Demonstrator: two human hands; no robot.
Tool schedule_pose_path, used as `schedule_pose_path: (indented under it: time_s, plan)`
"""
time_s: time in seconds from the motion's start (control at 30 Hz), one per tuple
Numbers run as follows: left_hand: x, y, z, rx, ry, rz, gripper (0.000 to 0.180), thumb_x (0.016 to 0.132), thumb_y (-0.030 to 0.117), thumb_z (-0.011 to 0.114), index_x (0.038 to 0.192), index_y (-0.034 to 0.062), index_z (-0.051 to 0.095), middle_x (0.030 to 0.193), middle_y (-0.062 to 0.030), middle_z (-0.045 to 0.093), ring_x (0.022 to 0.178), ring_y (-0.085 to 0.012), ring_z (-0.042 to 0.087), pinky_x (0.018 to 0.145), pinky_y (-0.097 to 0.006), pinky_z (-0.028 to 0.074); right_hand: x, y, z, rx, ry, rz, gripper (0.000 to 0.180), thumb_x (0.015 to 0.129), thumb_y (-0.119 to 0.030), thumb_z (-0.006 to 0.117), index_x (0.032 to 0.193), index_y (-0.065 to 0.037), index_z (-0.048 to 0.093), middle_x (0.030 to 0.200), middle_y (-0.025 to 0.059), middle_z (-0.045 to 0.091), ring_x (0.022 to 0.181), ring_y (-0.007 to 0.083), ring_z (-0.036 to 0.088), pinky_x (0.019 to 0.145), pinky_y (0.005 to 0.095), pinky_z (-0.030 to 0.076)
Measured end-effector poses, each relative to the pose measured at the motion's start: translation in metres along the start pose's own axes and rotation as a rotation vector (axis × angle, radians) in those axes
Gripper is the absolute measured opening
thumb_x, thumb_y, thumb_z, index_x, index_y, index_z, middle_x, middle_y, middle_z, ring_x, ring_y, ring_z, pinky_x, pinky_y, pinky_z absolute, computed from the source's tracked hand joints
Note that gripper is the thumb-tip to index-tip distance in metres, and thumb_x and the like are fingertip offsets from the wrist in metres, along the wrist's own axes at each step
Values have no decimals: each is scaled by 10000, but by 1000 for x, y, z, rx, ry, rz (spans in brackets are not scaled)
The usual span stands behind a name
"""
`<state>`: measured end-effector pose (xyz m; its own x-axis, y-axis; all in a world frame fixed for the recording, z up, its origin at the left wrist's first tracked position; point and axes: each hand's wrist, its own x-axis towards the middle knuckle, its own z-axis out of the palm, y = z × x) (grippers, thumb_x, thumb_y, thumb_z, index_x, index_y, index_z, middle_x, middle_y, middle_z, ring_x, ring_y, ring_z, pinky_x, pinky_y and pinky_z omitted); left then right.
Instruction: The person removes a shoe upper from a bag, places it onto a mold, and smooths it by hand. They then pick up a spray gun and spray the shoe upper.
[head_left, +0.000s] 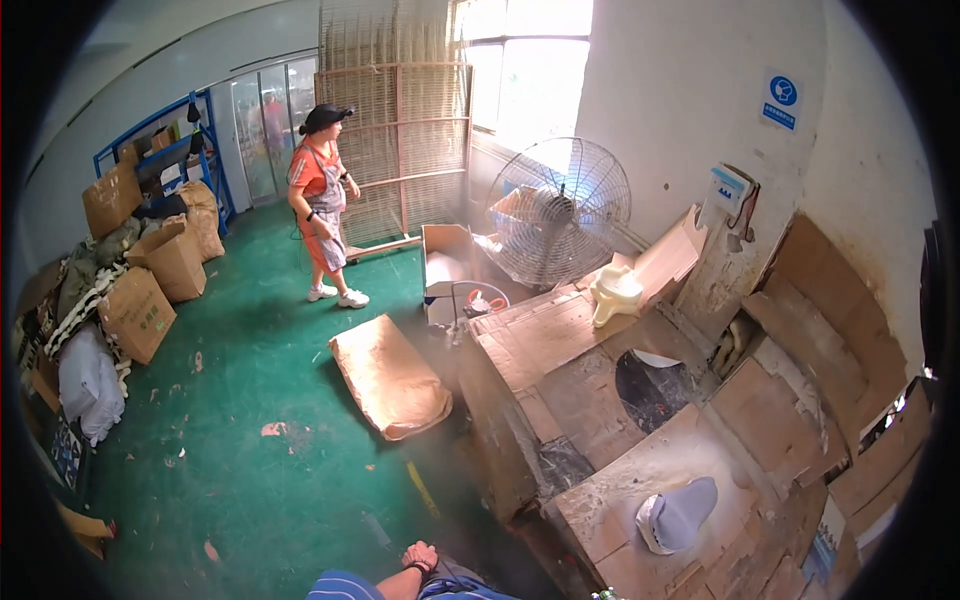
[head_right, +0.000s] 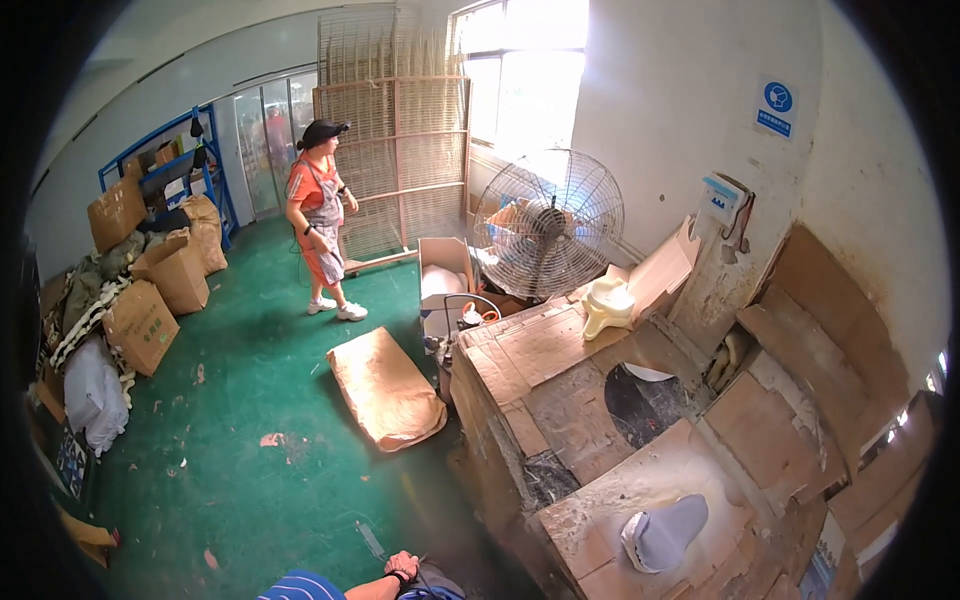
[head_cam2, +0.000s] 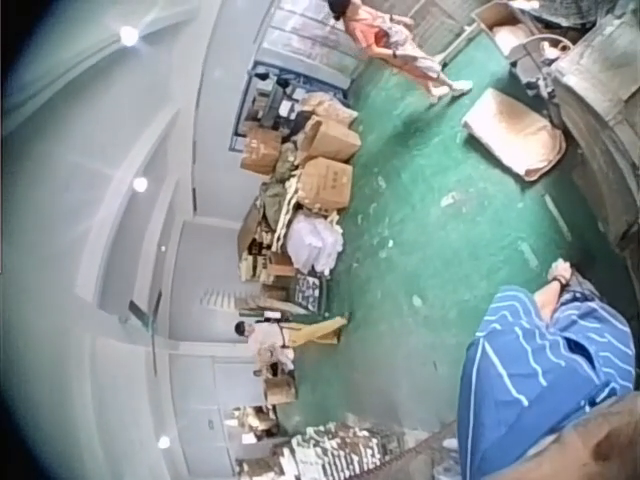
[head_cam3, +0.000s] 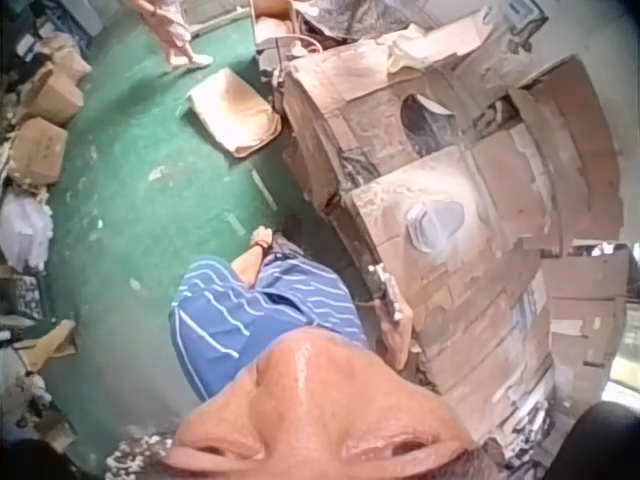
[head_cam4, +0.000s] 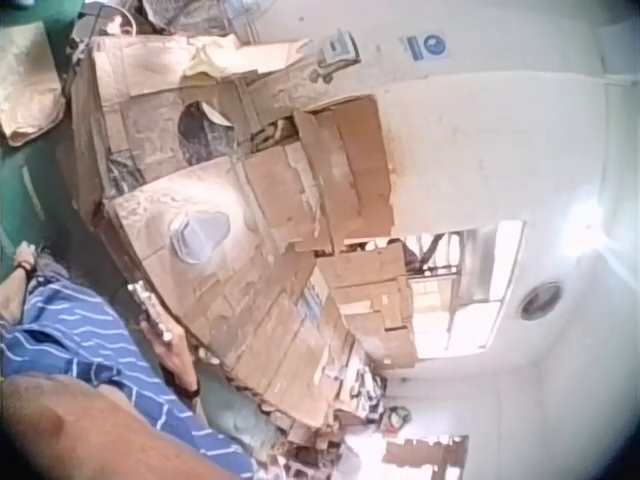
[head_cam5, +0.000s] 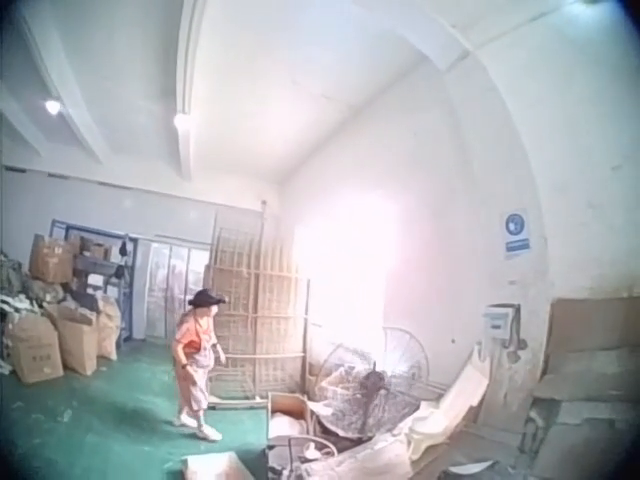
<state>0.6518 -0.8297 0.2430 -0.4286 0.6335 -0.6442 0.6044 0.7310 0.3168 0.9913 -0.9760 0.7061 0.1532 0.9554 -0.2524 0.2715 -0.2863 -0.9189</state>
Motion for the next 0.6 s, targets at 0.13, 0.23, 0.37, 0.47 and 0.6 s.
schedule_pose_path:
  time_s: [0.13,0.23,0.37,0.47,0.6]
  plan:
    - [0,6,-2,7,14,-13,359,901,371,600,1091,92,721,1170,-176,691,1118,-372,648,946,-475,510,0,-1,5,85,26,98,473,901,22,642,1358,86,534,1236,80,634,1093,157,570,950,277,430]
    - [-1,9,-4,2,23,-17,361,900,369,601,1089,86,720,1173,-170,692,1121,-369,647,947,-474,510,5,-8,11,109,49,95,479,895,16,655,1354,86,539,1179,41,629,1009,129,557,884,253,430]
    - [1,15,-11,6,23,-8,361,895,362,604,1089,82,721,1169,-170,695,1112,-369,653,940,-473,517,7,-6,14,75,60,112,467,895,7,663,1341,86,550,1101,1,614,899,92,522,804,230,421]
    - [5,15,-12,9,19,-7,358,893,358,605,1087,81,723,1165,-173,697,1104,-370,658,935,-474,522,12,-8,15,16,32,169,466,892,-5,674,1333,85,555,1082,-8,603,882,88,509,788,230,418]
    - [10,16,-15,8,16,-13,361,893,361,603,1091,83,721,1167,-175,695,1106,-376,656,936,-472,521,14,-19,24,145,45,181,467,893,-25,684,1330,81,559,1074,-5,602,874,89,508,772,235,418]
